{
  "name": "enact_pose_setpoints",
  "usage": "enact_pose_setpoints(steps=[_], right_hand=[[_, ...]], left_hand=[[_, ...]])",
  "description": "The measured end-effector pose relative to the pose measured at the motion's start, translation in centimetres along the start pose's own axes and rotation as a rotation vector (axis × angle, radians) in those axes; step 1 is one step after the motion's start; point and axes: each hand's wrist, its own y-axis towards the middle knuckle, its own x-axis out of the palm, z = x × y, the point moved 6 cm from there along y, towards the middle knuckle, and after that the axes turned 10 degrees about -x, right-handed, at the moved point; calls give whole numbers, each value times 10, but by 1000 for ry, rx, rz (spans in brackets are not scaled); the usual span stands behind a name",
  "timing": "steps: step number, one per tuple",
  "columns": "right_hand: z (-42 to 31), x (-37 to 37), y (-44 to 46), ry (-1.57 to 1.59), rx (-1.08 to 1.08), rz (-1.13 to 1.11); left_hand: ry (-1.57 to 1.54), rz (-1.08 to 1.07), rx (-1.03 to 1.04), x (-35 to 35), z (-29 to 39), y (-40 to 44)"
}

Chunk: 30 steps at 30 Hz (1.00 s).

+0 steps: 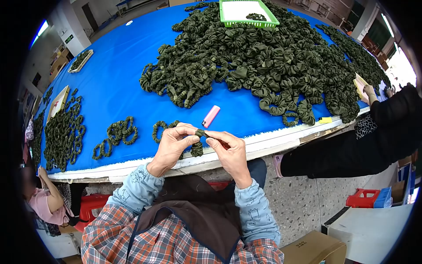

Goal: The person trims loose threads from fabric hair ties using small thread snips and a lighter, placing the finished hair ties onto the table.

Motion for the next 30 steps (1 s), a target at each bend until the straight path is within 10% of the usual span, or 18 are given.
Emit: enact_pose_setpoints(steps=[30], right_hand=[[25,-7,-5,194,260,-15]], left_hand=[[-234,-180,-135,18,-11,4]])
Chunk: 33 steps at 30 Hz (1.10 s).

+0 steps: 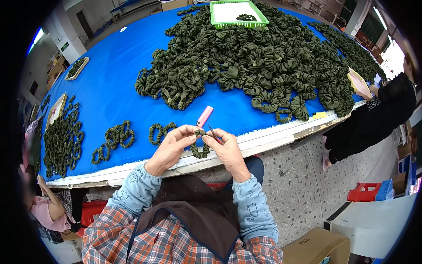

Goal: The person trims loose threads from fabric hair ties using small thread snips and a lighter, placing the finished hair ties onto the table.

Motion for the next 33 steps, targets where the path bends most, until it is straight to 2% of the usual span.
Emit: enact_pose_setpoints(steps=[1,5,6,10,15,21,23,25,26,27,28,30,31,33], right_hand=[[0,1,0,1,0,-3],[2,1,-3,99,102,61],[1,2,-4,100,106,60],[2,1,-6,267,166,128],[-2,6,-6,274,164,140],[8,7,-7,294,180,114],[11,16,-7,317,192,66],[4,17,-4,173,184,85],[9,23,2,181,189,61],[10,25,7,68,96,26],[12,25,10,-46,3,0],[11,28,10,-278,-182,-47],[5,43,11,-380,-205,-119],[2,77,14,-481,-231,-194]], left_hand=[[0,2,1,1,3,-2],[731,172,-36,6,21,-17],[729,174,-39,4,20,-17],[153,-15,-141,-3,1,-11],[-71,-98,-229,-5,-5,-11],[-162,-106,-241,-12,-6,-15],[-96,24,-162,-28,10,-30],[-30,150,-90,-47,25,-45],[72,265,53,-71,40,-56],[174,368,188,-103,58,-72],[313,548,208,-140,70,-90],[1201,1103,306,-169,91,-126],[1201,1105,302,-176,83,-125],[1511,1062,334,-187,56,-111]])
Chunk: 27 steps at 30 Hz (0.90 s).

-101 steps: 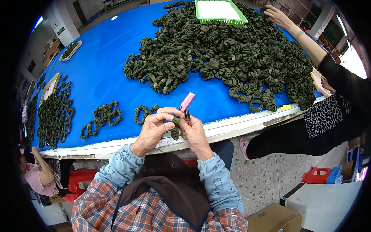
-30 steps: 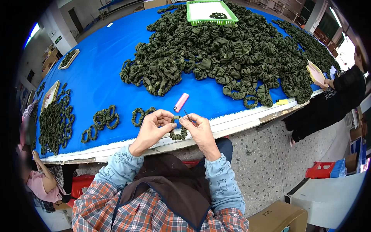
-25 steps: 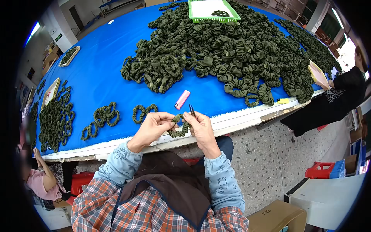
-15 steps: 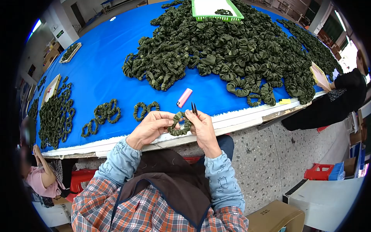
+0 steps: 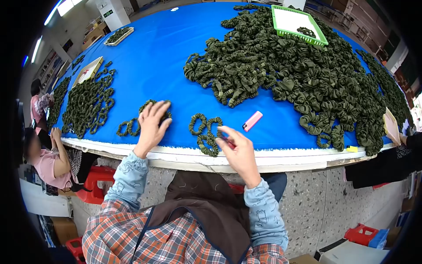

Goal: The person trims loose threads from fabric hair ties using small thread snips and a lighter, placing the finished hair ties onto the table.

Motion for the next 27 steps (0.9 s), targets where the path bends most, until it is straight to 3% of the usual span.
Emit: enact_pose_setpoints(steps=[2,7,9,13,17,19,22,27], right_hand=[[-12,31,5,-464,-121,-250],[13,14,19,-701,-90,-230],[20,5,25,-714,-90,-236],[29,-18,28,-752,-76,-212],[24,-49,26,-507,-152,130],[7,-32,19,-109,77,81],[-10,-6,5,22,40,60],[-29,1,-1,81,26,109]], left_hand=[[224,13,187,21,0,-8],[198,10,226,3,21,12],[-84,-257,394,27,44,2],[-103,-269,484,45,61,0],[-484,-510,100,33,65,3],[-611,-587,-6,27,75,-2],[-973,-816,-333,28,89,-16],[-944,-664,-92,10,114,-16]])
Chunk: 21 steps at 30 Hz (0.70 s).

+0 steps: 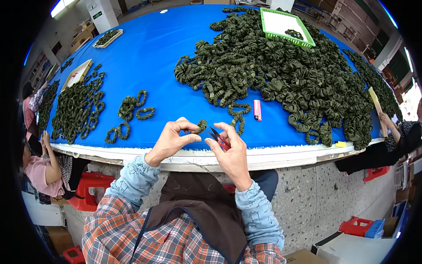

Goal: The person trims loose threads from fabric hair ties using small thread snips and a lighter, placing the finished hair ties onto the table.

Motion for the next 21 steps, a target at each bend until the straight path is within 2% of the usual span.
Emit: enact_pose_setpoints(steps=[6,11,15,16,20,21], right_hand=[[9,-4,12,129,-95,-86],[28,-13,6,331,58,-48],[19,-21,-6,486,176,54],[14,-23,-8,486,175,56],[-7,-33,-18,194,48,177],[-7,-32,-21,194,49,181]], left_hand=[[-42,-121,123,19,14,-3],[-117,-122,-88,21,7,-8],[220,200,300,21,32,-16],[221,198,301,23,33,-15],[482,371,628,32,52,-27],[482,367,630,33,52,-26]])
